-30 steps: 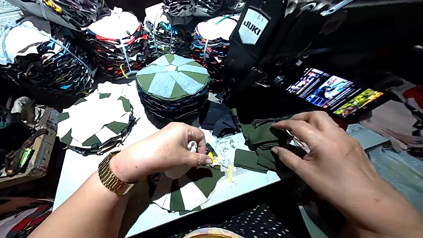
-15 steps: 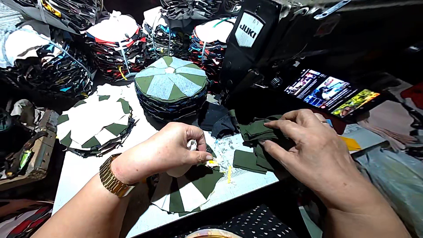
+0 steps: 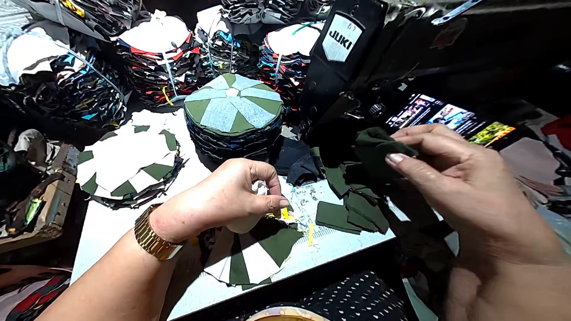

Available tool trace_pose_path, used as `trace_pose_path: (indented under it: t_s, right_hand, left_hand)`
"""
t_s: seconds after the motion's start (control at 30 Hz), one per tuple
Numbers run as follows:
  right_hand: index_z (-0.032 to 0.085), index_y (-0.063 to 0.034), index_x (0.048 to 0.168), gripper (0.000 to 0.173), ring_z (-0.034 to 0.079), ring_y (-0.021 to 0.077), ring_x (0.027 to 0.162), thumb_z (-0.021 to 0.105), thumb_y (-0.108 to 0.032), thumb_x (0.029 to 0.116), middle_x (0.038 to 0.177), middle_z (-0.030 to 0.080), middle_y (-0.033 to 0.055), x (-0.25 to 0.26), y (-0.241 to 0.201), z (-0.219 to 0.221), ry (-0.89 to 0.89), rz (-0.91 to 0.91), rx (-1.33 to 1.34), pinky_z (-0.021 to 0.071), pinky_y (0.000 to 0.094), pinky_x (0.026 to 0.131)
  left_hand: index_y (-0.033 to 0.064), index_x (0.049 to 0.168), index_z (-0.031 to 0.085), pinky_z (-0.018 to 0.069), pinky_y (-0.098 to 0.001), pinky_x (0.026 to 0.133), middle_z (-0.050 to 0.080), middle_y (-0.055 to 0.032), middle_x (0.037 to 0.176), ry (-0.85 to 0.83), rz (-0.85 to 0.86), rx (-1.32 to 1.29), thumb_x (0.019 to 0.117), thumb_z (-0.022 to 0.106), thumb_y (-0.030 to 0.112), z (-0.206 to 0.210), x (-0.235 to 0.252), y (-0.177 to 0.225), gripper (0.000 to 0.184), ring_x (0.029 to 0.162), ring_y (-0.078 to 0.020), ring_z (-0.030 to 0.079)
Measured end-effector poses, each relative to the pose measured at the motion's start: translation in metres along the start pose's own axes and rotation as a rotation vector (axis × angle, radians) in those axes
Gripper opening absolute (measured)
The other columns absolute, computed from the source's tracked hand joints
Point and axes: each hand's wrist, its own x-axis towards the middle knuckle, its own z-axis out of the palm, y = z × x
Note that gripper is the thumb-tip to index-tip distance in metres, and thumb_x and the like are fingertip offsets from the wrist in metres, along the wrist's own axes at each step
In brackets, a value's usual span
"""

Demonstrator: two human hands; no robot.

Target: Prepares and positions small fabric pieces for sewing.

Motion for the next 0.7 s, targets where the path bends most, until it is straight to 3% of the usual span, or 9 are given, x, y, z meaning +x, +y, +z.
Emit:
trace_pose_path:
  t_s: [0.1, 0.3, 0.4, 0.5, 0.6, 0.7]
  right_hand:
    - [0.070, -0.0148, 0.109, 0.017, 0.068, -0.0004, 0.084, 0.061, -0.011, 0.0950, 0.096, 0.071, -0.0086, -0.004, -0.016, 0.002, 0.039, 0.106, 0.288, 0.0576, 0.0170, 0.076]
    - [0.069, -0.0122, 0.118, 0.025, 0.066, 0.0046, 0.067, 0.061, -0.006, 0.0951, 0.084, 0.070, -0.0016, -0.020, -0.036, 0.026, -0.073, 0.266, 0.488, 0.0571, 0.0180, 0.061]
    - [0.068, -0.0133, 0.110, 0.016, 0.061, 0.0031, 0.060, 0.065, -0.016, 0.0947, 0.076, 0.066, -0.0039, -0.031, -0.033, 0.047, -0.088, 0.257, 0.234, 0.0525, 0.0199, 0.054]
    - [0.070, -0.0092, 0.103, 0.024, 0.063, 0.0123, 0.071, 0.064, -0.031, 0.0954, 0.086, 0.066, 0.0016, -0.038, -0.030, 0.061, -0.070, 0.049, -0.240, 0.0529, 0.0328, 0.061]
    - [0.071, 0.0010, 0.110, 0.032, 0.062, 0.0268, 0.077, 0.069, -0.027, 0.0954, 0.099, 0.063, 0.0156, -0.033, -0.032, 0.049, -0.031, -0.057, -0.317, 0.0539, 0.0451, 0.064]
    - [0.071, 0.0009, 0.112, 0.028, 0.062, 0.0218, 0.076, 0.065, -0.023, 0.0982, 0.100, 0.064, 0.0156, -0.029, -0.037, 0.030, 0.051, -0.095, -0.272, 0.0546, 0.0384, 0.065]
  left_hand:
    - [0.0107, 0.083, 0.071, 0.0455, -0.0158, 0.050, 0.064, 0.0044, 0.067, 0.003, -0.004, -0.021, 0.0920, 0.076, 0.013, 0.000, 0.000, -0.001, 0.011, 0.057, -0.0015, 0.057]
    - [0.0136, 0.086, 0.072, 0.0466, -0.0162, 0.053, 0.064, 0.0059, 0.070, -0.032, 0.011, -0.029, 0.0936, 0.075, 0.020, -0.004, 0.005, -0.013, 0.010, 0.060, -0.0001, 0.058]
    - [0.0124, 0.088, 0.072, 0.0473, -0.0179, 0.054, 0.066, 0.0040, 0.072, -0.040, -0.045, -0.077, 0.0947, 0.074, 0.020, -0.005, 0.005, -0.011, 0.010, 0.061, -0.0024, 0.059]
    - [0.0095, 0.090, 0.072, 0.0462, -0.0185, 0.050, 0.065, -0.0007, 0.069, -0.064, -0.148, -0.191, 0.0977, 0.070, 0.020, -0.009, 0.004, -0.006, 0.013, 0.057, -0.0050, 0.058]
    - [0.0062, 0.092, 0.069, 0.0434, -0.0163, 0.048, 0.063, -0.0030, 0.068, -0.078, -0.198, -0.427, 0.1000, 0.065, 0.014, -0.008, 0.003, -0.008, 0.012, 0.054, -0.0040, 0.055]
    - [0.0061, 0.092, 0.067, 0.0473, -0.0145, 0.051, 0.063, -0.0019, 0.069, -0.054, -0.244, -0.618, 0.1017, 0.061, 0.010, -0.007, 0.002, -0.005, 0.012, 0.057, -0.0018, 0.057]
